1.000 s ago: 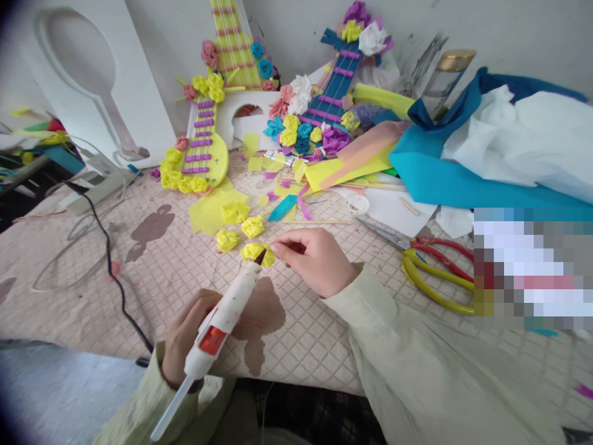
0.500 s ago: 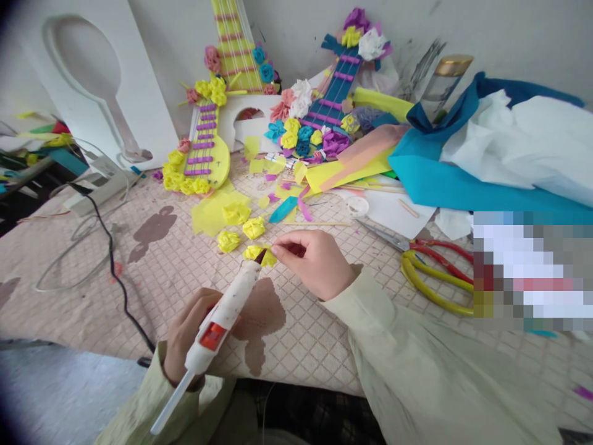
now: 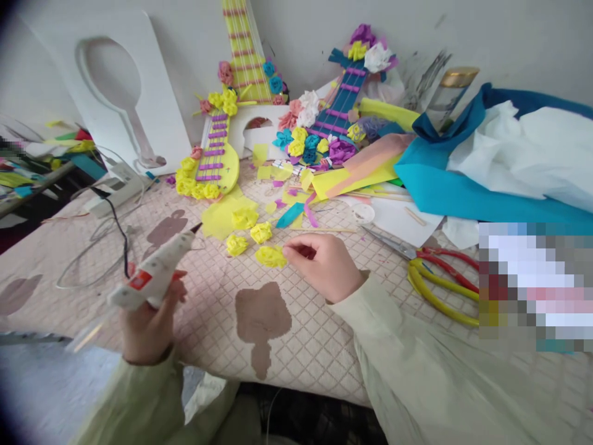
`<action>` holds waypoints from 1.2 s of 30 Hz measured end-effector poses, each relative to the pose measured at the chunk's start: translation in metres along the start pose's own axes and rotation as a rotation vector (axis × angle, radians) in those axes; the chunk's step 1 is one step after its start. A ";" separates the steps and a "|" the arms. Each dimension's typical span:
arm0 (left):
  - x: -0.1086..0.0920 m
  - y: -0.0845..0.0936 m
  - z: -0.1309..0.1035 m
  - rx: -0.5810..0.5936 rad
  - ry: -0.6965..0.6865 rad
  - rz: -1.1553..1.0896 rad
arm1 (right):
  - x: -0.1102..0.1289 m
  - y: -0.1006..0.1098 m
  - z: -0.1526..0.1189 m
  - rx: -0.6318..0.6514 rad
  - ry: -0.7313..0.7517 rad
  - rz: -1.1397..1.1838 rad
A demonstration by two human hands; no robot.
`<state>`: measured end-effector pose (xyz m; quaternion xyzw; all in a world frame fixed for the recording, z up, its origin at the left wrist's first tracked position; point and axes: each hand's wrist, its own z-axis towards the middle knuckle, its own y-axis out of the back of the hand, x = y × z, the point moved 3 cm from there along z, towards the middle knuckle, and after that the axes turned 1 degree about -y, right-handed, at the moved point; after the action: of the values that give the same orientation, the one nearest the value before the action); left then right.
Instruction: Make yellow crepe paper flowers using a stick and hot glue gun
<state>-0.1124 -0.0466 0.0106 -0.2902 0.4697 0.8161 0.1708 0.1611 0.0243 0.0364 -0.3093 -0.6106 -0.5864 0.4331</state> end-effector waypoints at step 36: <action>-0.099 -0.088 0.014 0.743 0.073 -0.885 | 0.006 -0.001 -0.001 0.129 -0.013 0.163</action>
<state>0.0079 0.0091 0.0199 -0.4075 0.5640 0.4369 0.5700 0.1580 0.0222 0.0416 -0.3333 -0.6227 -0.5067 0.4944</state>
